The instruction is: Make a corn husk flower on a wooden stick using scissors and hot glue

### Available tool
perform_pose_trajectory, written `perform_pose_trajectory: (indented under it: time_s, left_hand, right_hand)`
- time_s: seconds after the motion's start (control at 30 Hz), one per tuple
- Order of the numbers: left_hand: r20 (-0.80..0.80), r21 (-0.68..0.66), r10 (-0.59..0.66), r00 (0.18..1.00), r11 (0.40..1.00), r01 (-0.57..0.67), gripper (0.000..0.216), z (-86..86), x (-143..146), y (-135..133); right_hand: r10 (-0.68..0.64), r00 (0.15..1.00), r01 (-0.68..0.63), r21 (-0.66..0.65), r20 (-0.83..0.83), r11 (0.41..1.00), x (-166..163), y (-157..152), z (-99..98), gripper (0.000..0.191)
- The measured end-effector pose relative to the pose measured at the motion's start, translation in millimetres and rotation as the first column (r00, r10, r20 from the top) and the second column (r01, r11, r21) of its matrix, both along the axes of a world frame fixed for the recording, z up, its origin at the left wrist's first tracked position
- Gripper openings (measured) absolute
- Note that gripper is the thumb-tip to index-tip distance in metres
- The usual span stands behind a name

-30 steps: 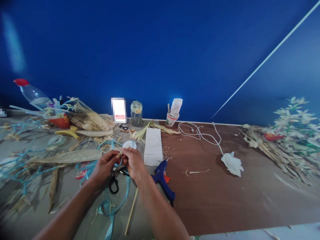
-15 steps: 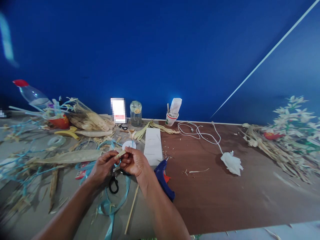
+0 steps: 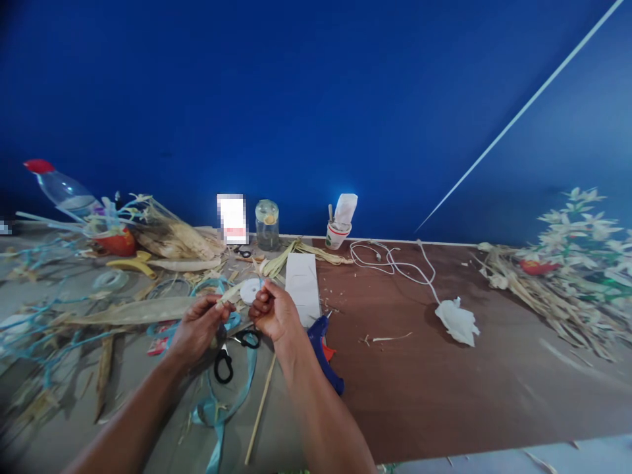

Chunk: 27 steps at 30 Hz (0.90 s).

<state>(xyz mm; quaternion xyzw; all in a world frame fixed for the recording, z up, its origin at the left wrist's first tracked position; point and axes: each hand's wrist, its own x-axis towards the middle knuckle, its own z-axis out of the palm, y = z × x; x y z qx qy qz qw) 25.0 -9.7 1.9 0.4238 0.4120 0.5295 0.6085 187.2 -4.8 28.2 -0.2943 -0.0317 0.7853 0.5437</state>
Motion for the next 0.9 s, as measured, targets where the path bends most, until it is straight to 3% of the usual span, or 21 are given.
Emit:
perform_pose_trajectory:
  time_s: [0.13,0.23,0.37,0.5,0.73,0.9]
  left_hand:
    - [0.045,-0.013,0.046,0.998,0.999,-0.046,0.020,-0.5,0.5,1.9]
    - [0.035,-0.010,0.031,0.999,0.999,-0.030,0.019,-2.1,1.6,2.3]
    - [0.035,-0.017,-0.005,0.999,1.000,0.005,0.022,-1.2,5.3,0.1]
    - [0.046,-0.034,-0.033,0.998,0.999,0.035,0.023,5.1,10.8,-4.1]
    - [0.144,-0.086,0.038,0.989,0.996,-0.026,0.023,8.2,3.9,0.8]
    - [0.236,-0.044,0.111,0.965,0.994,-0.104,0.021,10.6,-6.2,8.5]
  right_hand:
    - [-0.020,0.995,0.019,0.011,0.097,1.000,-8.2,-3.1,0.5,0.027]
    - [0.005,0.973,-0.030,0.105,0.230,0.994,-21.1,-9.1,0.8,0.024]
    - [-0.116,0.879,-0.014,0.268,0.463,0.963,-35.3,-16.0,1.9,0.014]
    - [-0.201,0.815,-0.002,0.350,0.543,0.937,-39.7,-18.0,1.7,0.010]
    - [-0.277,0.708,0.093,0.303,0.650,0.948,-28.7,-12.2,-0.5,0.013]
    - [-0.243,0.675,0.051,0.285,0.697,0.957,-23.8,-10.0,-1.5,0.009]
